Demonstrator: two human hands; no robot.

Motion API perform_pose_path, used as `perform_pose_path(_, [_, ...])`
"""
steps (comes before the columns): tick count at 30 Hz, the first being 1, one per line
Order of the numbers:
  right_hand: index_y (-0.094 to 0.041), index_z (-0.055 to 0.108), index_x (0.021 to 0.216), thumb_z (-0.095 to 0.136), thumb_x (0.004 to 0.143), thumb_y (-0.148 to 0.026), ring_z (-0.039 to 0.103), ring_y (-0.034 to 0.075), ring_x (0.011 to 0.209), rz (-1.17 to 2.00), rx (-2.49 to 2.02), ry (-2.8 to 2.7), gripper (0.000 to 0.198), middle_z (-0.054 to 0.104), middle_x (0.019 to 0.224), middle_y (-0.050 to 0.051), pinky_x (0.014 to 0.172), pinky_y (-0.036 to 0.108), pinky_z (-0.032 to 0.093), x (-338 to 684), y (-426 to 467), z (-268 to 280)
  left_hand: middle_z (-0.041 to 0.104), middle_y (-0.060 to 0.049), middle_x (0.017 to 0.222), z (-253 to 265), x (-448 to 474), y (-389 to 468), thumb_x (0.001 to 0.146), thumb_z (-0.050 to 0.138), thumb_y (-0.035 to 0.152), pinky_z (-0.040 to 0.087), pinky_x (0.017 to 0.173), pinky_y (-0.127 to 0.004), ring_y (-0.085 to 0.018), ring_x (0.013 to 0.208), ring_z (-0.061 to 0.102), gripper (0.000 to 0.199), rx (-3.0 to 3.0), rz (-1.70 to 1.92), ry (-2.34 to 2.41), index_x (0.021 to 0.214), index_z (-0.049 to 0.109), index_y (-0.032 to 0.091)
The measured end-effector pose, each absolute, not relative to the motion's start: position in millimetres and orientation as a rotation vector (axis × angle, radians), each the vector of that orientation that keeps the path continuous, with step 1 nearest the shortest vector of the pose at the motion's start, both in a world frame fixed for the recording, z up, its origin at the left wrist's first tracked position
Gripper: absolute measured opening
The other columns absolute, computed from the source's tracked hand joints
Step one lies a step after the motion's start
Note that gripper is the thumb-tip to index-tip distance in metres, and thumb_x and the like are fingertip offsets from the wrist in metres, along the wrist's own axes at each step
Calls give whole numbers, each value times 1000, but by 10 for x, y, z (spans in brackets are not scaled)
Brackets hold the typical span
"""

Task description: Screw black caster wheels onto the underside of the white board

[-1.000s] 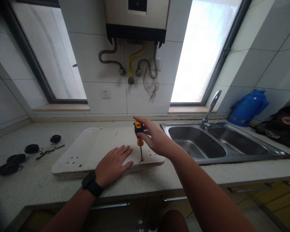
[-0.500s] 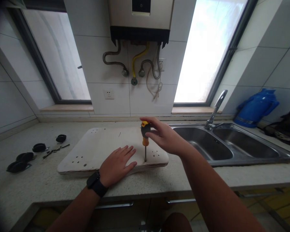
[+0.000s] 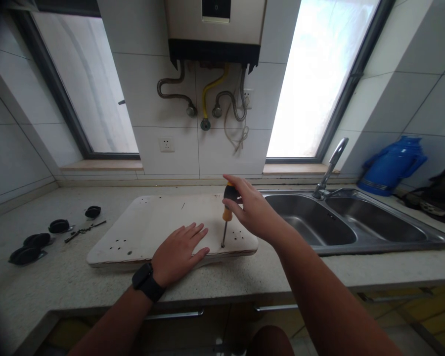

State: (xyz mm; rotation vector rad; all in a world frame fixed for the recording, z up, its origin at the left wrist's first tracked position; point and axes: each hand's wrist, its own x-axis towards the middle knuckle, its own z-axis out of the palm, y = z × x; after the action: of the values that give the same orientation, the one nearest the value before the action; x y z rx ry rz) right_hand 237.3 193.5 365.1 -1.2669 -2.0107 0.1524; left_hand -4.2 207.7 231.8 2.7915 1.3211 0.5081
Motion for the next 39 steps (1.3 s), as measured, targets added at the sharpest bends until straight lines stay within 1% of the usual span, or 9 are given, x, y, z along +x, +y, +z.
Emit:
perform_pose_path(3, [-31, 42, 152, 54, 99, -33, 61, 27, 125, 265, -1135, -2108, 55, 54, 146, 13, 101, 49, 59, 2416, 1906, 3695, 49, -9, 159, 2322, -46, 2077, 104, 39, 58, 34, 121, -55, -32, 147, 44, 60, 2792, 510, 1322, 151, 51, 22])
perform_pose_path(5, [-32, 44, 151, 54, 99, -31, 59, 27, 130, 337, -1049, -2131, 53, 55, 146, 11, 104, 49, 58, 2435, 1917, 3703, 49, -9, 159, 2327, -48, 2076, 104, 39, 58, 34, 121, -55, -32, 147, 44, 60, 2792, 507, 1319, 151, 51, 23])
perform_pose_path(9, [-27, 56, 138, 64, 93, -33, 70, 25, 105, 173, -1189, -2017, 46, 64, 128, 11, 95, 49, 62, 2406, 1970, 3668, 49, -9, 159, 2321, -52, 2077, 104, 38, 59, 33, 121, -54, -32, 147, 44, 61, 2788, 502, 1323, 151, 51, 23])
perform_pose_path(13, [-23, 61, 131, 70, 89, -41, 72, 23, 83, -26, -1295, -1939, 47, 65, 118, 12, 84, 49, 65, 2343, 1969, 3644, 49, -9, 159, 2295, -57, 2084, 104, 37, 60, 33, 122, -53, -32, 147, 43, 61, 2794, 527, 1316, 151, 50, 23])
perform_pose_path(22, [-23, 52, 143, 61, 93, -39, 72, 28, 99, 64, -1222, -2045, 53, 66, 126, 14, 87, 49, 64, 2249, 1842, 3652, 48, -8, 160, 2324, -197, 2114, 104, 34, 64, 33, 121, -50, -30, 148, 42, 65, 2810, 515, 1254, 151, 50, 23])
perform_pose_path(26, [-27, 52, 143, 64, 93, -43, 74, 26, 90, 104, -1202, -2041, 54, 70, 117, 12, 83, 47, 65, 2098, 1855, 3611, 48, -5, 160, 2344, -381, 2128, 103, 36, 65, 32, 122, -47, -28, 148, 43, 64, 2831, 489, 1192, 152, 49, 26])
perform_pose_path(32, [-26, 61, 132, 71, 89, -43, 72, 23, 78, -204, -1133, -2022, 47, 71, 108, 10, 79, 45, 62, 1770, 1784, 3557, 49, -7, 159, 2359, -637, 2141, 103, 37, 64, 32, 121, -46, -28, 147, 44, 64, 2901, 469, 1077, 152, 50, 25])
perform_pose_path(35, [-23, 63, 128, 73, 87, -46, 72, 24, 75, -302, -1164, -1970, 48, 72, 108, 12, 78, 47, 62, 1706, 1757, 3544, 49, -8, 159, 2350, -725, 2159, 97, 41, 74, 31, 121, -45, -29, 147, 43, 75, 2913, 466, 1039, 152, 50, 23])
perform_pose_path(39, [-26, 58, 137, 68, 89, -48, 74, 29, 93, -72, -1207, -1985, 53, 70, 120, 13, 84, 51, 63, 1734, 1741, 3537, 48, -7, 160, 2332, -814, 2193, 88, 47, 82, 30, 122, -42, -29, 148, 43, 87, 2901, 447, 1017, 153, 49, 24])
